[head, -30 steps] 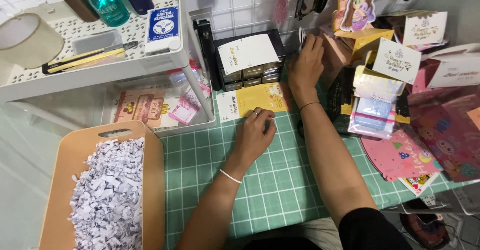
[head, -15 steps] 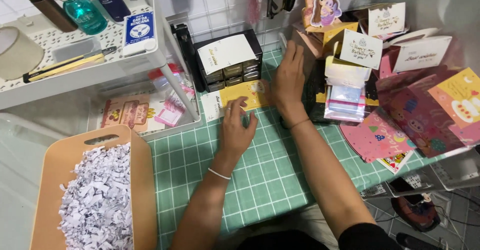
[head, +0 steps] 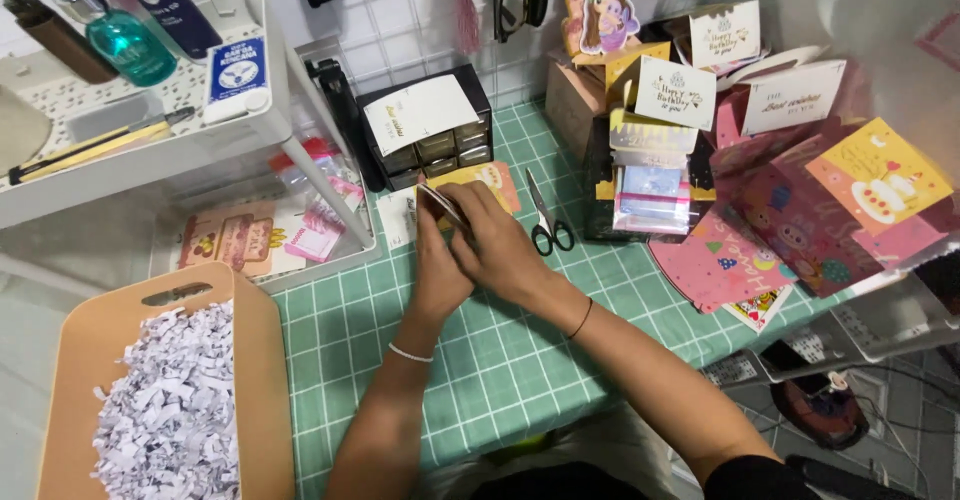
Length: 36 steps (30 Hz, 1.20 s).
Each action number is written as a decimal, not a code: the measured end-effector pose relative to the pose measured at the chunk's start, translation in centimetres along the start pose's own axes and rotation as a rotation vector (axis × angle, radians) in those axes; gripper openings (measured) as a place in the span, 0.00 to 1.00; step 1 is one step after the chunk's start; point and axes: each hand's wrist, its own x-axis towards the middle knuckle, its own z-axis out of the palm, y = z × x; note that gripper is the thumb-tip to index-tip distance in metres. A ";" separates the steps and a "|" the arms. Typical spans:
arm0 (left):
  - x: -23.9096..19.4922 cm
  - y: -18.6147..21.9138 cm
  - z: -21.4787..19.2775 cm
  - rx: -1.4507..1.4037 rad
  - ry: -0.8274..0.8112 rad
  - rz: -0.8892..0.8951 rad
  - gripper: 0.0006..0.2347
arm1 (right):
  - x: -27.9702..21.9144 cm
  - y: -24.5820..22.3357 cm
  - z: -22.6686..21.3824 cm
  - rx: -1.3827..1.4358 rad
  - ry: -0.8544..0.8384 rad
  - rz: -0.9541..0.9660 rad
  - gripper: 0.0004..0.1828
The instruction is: Organizing and sorting various greeting cards, stickers, and small gift items on a desk.
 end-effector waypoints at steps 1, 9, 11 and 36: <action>-0.1 -1.1 -0.1 0.005 0.007 0.003 0.48 | 0.4 0.0 -0.3 0.004 -0.001 -0.008 0.29; -1.0 -8.0 -0.4 -0.672 -0.363 -0.259 0.18 | 2.7 0.6 -4.2 0.425 -0.502 0.117 0.32; -0.3 -6.8 -0.7 -1.004 -0.314 -0.374 0.20 | 2.5 2.1 -4.2 0.474 -0.500 0.093 0.32; 0.2 -6.8 -4.7 -1.040 -0.098 -0.946 0.13 | 2.1 3.9 -3.0 0.321 -0.431 0.002 0.72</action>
